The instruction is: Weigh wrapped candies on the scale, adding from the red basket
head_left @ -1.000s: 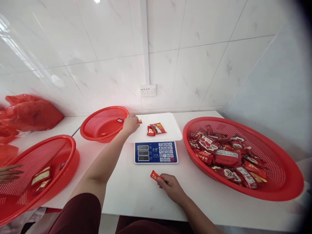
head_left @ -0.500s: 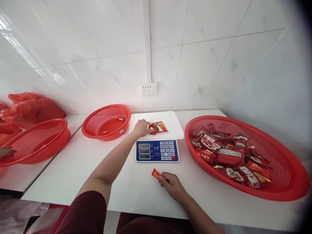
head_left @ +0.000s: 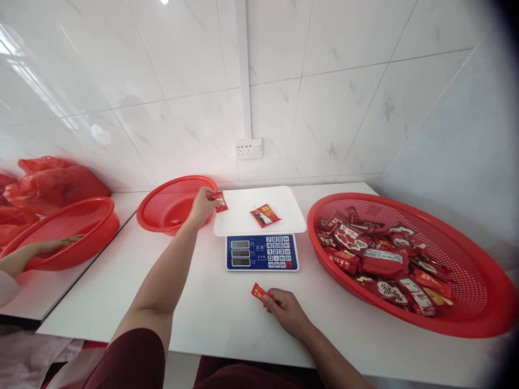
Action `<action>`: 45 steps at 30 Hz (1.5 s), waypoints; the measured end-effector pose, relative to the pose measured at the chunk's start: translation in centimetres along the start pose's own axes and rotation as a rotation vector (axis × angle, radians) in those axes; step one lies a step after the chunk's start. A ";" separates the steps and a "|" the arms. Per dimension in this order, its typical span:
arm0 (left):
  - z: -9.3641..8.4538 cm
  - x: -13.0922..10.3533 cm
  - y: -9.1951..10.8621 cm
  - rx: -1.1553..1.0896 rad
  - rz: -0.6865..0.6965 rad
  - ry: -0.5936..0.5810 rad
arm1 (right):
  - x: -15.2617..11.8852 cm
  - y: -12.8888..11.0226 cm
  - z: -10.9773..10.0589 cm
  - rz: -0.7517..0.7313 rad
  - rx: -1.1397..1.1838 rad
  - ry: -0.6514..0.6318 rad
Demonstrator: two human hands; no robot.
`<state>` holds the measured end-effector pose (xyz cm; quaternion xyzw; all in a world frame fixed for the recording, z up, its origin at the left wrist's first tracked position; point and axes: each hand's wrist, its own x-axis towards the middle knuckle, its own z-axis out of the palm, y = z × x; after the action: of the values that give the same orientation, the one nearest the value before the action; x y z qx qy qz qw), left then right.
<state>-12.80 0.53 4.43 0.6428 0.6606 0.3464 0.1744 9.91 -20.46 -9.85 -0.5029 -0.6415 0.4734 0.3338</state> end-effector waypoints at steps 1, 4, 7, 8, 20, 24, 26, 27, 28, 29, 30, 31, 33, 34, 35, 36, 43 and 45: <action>-1.2 0.4 -0.4 0.045 -0.012 0.106 | 0.0 0.0 0.0 -0.002 -0.001 0.000; -3.0 0.7 -0.8 0.154 0.038 0.252 | 0.1 -0.1 0.0 -0.006 -0.004 0.002; -1.1 -0.7 0.3 0.205 0.245 0.106 | 0.1 -0.1 0.0 -0.009 -0.009 0.004; 0.2 -1.4 1.0 0.216 0.343 0.005 | 0.1 -0.1 0.0 -0.009 -0.011 0.006; 7.4 -3.5 5.3 0.368 0.769 -0.583 | 0.0 0.6 0.2 -0.020 -0.004 0.024; 7.4 -4.2 4.3 0.418 0.816 -0.542 | 0.1 0.6 0.2 -0.023 -0.008 0.013; 7.3 -4.4 4.1 0.440 0.833 -0.538 | 0.1 0.5 0.2 -0.019 -0.012 0.007; 7.3 -4.4 4.1 0.445 0.839 -0.533 | 0.1 0.5 0.2 -0.015 -0.014 0.004; 7.3 -4.4 4.1 0.446 0.840 -0.528 | 0.1 0.5 0.2 -0.012 -0.016 0.003; 7.3 -4.3 4.2 0.446 0.835 -0.522 | 0.0 0.4 0.2 -0.008 -0.017 0.003; 7.4 -4.1 4.3 0.445 0.822 -0.514 | 0.0 0.4 0.2 -0.004 -0.017 0.003; 7.5 -4.0 4.3 0.445 0.806 -0.505 | 0.0 0.4 0.2 -0.001 -0.017 0.004; 7.6 -3.7 4.3 0.454 0.769 -0.475 | 0.0 0.4 0.2 0.002 -0.018 0.006; 7.5 -3.5 4.2 0.458 0.749 -0.446 | -0.1 0.4 0.2 0.002 -0.019 0.007; 7.3 -3.4 4.1 0.458 0.731 -0.406 | 0.0 0.4 0.2 0.002 -0.019 0.008; 7.0 -3.3 3.8 0.449 0.711 -0.357 | 0.0 0.4 0.2 0.001 -0.020 0.010; -0.1 -0.9 1.4 0.335 0.489 0.196 | 0.1 0.6 0.2 0.008 -0.002 -0.002; -2.1 -0.4 0.5 0.346 0.419 0.268 | 0.1 0.6 0.2 0.014 0.008 -0.002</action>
<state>-13.84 -0.42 6.12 0.7338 0.5800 0.3387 -0.1017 9.93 -20.33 -10.48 -0.5057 -0.6362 0.4789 0.3320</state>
